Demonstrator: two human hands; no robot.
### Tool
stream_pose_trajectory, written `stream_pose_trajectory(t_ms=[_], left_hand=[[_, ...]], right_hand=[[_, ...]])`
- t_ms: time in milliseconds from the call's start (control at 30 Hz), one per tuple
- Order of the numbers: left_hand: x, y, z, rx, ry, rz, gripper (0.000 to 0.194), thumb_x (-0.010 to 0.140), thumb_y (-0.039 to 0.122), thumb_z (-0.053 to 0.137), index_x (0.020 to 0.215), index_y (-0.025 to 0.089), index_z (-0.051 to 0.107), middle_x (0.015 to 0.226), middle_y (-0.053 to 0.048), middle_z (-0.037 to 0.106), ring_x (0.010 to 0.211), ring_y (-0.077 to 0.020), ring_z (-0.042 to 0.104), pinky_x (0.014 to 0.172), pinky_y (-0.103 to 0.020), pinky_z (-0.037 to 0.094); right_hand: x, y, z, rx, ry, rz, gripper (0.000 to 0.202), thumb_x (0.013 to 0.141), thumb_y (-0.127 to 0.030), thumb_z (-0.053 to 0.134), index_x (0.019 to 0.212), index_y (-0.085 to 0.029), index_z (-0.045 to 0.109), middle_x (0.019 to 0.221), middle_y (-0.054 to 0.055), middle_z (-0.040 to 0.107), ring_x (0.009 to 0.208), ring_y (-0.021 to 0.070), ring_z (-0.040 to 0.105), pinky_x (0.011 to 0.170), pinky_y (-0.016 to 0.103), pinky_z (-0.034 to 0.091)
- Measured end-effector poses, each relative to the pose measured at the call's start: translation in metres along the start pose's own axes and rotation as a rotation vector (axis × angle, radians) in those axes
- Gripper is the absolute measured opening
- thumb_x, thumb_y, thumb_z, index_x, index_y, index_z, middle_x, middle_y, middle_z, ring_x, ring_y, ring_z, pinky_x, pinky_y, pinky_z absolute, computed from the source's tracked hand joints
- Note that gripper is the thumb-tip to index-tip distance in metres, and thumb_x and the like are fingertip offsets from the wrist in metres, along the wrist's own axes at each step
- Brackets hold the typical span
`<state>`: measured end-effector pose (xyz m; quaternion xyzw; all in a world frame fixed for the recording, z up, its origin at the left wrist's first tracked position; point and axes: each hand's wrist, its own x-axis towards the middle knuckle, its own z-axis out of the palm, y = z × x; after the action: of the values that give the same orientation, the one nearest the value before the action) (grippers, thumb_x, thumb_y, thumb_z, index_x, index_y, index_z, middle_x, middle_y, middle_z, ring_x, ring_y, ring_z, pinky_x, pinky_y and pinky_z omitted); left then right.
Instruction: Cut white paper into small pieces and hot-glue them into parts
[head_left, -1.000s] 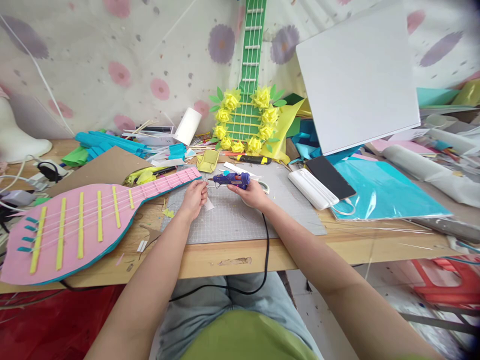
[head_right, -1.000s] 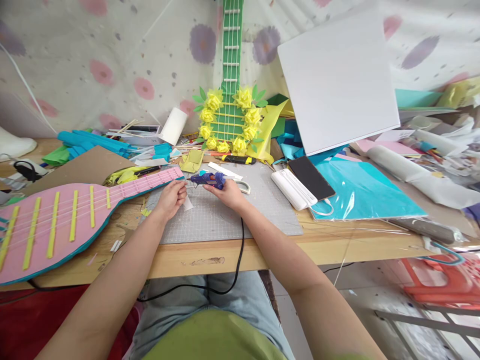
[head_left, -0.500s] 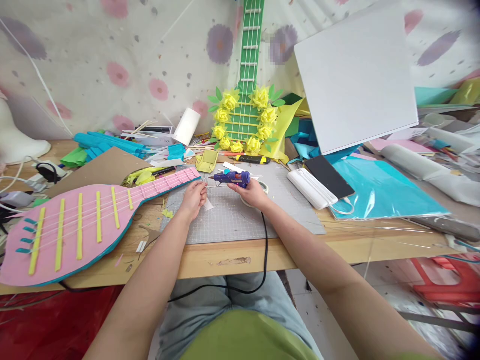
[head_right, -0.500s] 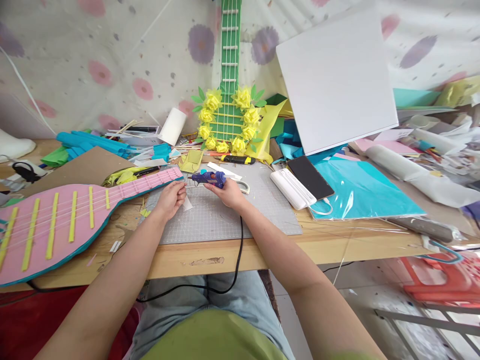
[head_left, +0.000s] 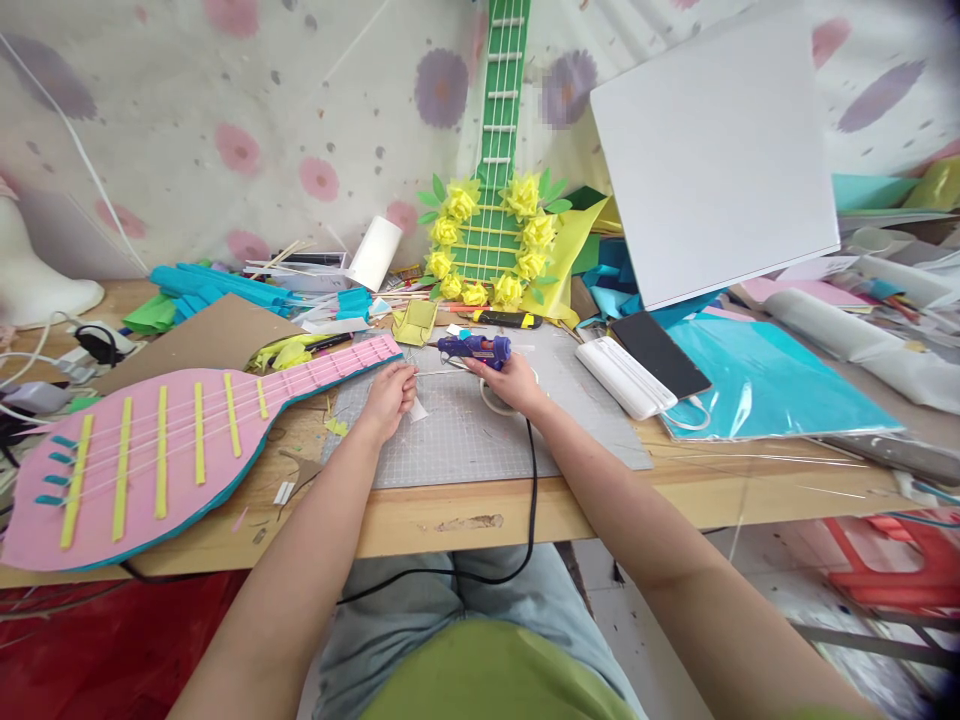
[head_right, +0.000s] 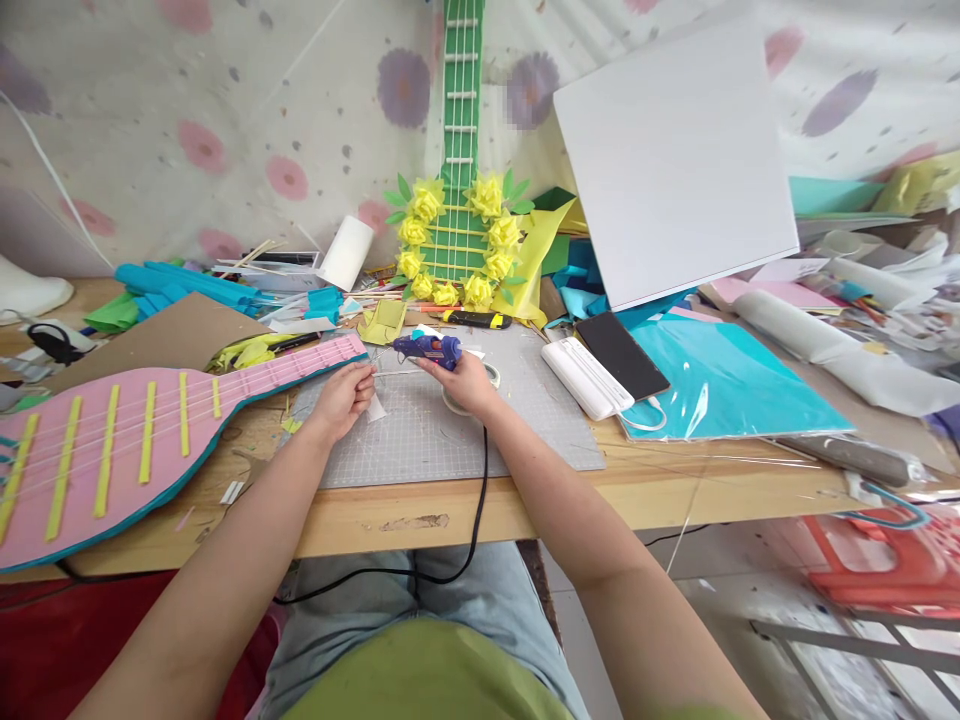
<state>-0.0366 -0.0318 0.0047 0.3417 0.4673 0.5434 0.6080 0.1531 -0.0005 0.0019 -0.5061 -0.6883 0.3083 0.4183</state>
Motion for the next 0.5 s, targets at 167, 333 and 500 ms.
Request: stream_pose_trajectory(t_ms=[167, 333, 500], left_hand=[[0.002, 0.003, -0.005, -0.065, -0.006, -0.018, 0.014, 0.065, 0.021, 0.058, 0.07, 0.014, 0.046, 0.047, 0.009, 0.029, 0.034, 0.0, 0.023, 0.032, -0.013, 0.008], [0.005, 0.01, -0.011, -0.127, 0.047, -0.015, 0.009, 0.066, 0.018, 0.054, 0.069, 0.014, 0.046, 0.045, 0.01, 0.027, 0.032, -0.0002, 0.02, 0.031, -0.013, 0.008], [0.005, 0.018, -0.017, -0.203, 0.111, 0.02, 0.01, 0.065, 0.016, 0.052, 0.065, 0.015, 0.042, 0.044, 0.01, 0.025, 0.032, -0.0005, 0.018, 0.03, -0.013, 0.007]], right_hand=[[0.012, 0.017, -0.038, -0.048, 0.238, 0.183, 0.053, 0.065, -0.06, 0.054, 0.088, -0.013, 0.066, 0.078, 0.007, 0.066, 0.071, 0.0198, 0.06, 0.062, 0.028, 0.045], [0.016, 0.051, -0.078, -0.221, 0.252, 0.314, 0.055, 0.063, -0.062, 0.053, 0.085, -0.013, 0.065, 0.078, 0.009, 0.066, 0.072, 0.0203, 0.059, 0.063, 0.028, 0.044], [0.015, 0.067, -0.08, -0.324, 0.215, 0.354, 0.054, 0.058, -0.062, 0.058, 0.083, -0.014, 0.064, 0.078, 0.012, 0.064, 0.074, 0.0248, 0.059, 0.067, 0.035, 0.044]])
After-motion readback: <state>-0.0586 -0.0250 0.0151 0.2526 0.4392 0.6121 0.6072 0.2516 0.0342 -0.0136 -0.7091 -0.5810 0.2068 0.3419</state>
